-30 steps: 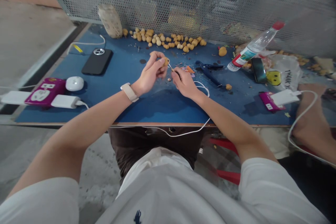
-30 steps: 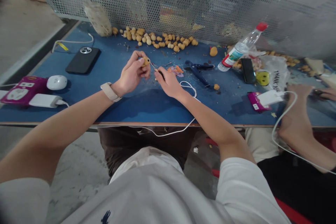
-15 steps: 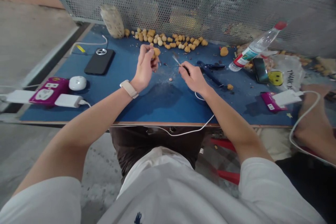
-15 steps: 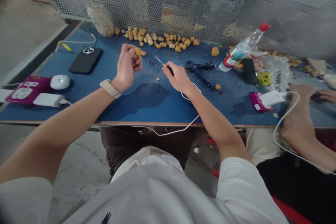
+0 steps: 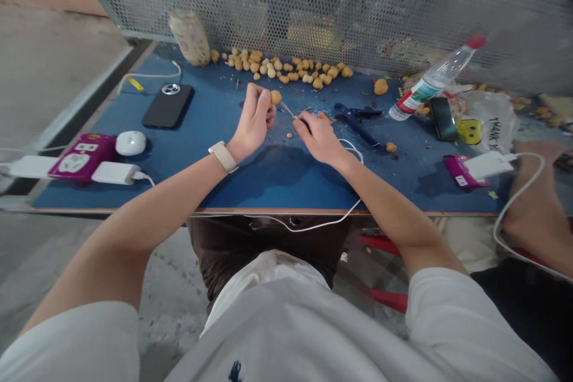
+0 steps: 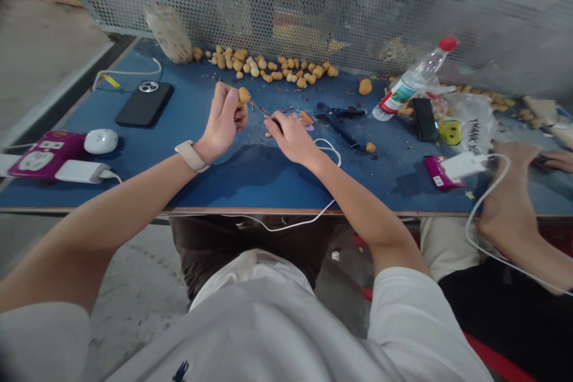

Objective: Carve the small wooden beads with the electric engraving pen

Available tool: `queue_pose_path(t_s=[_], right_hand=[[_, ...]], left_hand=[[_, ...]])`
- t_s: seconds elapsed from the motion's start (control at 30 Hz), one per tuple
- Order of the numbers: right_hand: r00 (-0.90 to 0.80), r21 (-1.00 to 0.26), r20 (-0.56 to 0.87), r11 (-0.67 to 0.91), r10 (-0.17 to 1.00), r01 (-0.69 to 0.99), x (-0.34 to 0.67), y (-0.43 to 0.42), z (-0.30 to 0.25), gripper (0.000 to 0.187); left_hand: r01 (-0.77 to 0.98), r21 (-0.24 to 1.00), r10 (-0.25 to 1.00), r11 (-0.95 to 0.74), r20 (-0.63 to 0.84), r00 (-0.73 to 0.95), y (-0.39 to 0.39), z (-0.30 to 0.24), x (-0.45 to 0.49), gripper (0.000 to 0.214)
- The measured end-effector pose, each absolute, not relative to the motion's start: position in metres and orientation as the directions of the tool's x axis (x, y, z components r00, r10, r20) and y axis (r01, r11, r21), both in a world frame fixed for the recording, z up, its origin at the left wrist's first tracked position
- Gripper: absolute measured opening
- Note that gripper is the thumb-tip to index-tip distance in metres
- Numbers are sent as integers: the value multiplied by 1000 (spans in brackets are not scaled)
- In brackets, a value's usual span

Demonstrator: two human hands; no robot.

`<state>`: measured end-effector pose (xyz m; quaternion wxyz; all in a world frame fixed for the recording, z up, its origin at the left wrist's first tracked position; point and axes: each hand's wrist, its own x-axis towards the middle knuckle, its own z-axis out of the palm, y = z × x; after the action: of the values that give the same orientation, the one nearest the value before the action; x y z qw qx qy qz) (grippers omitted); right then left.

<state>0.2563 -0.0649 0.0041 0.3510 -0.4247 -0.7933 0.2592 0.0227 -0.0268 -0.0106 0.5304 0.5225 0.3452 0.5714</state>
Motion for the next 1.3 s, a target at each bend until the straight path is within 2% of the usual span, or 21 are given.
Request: queue_pose_path(t_s=[0.53,1.0,1.3], right_hand=[[-386,-724,327,491,863,485,254,-66,5,90],[-379,-721,345,501,859,479,248,-70,-2,90],[-381,-733,335,493,861,468,246,-69,-5,90]], left_hand=[[-233,952,964,-200,234,127,-30,-12,26,49],[-290,948,978,-132,172,118,-32,-9,28,25],[-277,954,980,-113,153,128,-40,1,32,27]])
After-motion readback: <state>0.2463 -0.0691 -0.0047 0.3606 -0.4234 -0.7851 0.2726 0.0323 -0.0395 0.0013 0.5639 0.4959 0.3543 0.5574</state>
